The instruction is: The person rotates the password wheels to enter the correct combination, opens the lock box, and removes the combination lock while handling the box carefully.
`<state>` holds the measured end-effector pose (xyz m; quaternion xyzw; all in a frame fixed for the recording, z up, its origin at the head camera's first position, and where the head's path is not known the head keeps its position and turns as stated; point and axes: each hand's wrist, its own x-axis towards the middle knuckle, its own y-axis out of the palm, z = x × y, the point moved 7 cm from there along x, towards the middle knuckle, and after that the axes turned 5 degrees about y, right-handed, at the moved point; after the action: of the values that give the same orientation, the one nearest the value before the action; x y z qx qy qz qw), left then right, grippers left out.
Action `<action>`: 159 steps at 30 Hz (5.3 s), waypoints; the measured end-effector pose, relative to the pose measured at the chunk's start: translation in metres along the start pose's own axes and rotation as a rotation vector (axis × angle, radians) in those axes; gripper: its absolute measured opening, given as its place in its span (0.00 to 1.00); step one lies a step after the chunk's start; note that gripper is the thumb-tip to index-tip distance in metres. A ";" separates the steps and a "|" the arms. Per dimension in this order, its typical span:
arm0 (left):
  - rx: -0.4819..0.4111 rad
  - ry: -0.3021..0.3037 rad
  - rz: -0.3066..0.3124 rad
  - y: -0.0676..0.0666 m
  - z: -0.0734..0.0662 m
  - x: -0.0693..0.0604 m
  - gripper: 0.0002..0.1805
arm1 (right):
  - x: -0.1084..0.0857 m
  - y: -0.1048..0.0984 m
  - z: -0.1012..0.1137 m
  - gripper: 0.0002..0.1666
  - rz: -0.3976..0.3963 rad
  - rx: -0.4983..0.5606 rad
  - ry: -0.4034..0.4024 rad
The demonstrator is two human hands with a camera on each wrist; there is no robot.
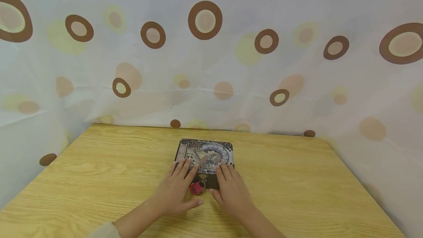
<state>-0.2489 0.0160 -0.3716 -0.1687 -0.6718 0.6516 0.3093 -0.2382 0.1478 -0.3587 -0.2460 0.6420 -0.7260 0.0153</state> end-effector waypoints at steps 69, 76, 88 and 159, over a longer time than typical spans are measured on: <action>-0.253 0.044 -0.166 -0.001 -0.018 -0.019 0.26 | -0.009 0.041 0.010 0.22 0.207 1.033 0.583; -0.364 -0.032 -0.137 0.002 -0.014 -0.018 0.25 | -0.006 0.044 0.010 0.21 0.203 1.032 0.637; -0.571 -0.096 -0.091 0.009 -0.010 -0.013 0.23 | -0.003 0.054 0.011 0.20 0.196 1.165 0.695; -1.316 -0.509 -0.152 0.043 0.005 -0.001 0.06 | -0.002 0.061 -0.009 0.12 0.400 1.125 0.605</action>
<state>-0.2587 0.0150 -0.4135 -0.1158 -0.9873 0.1066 0.0211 -0.2577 0.1462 -0.4176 0.1374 0.1749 -0.9703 0.0948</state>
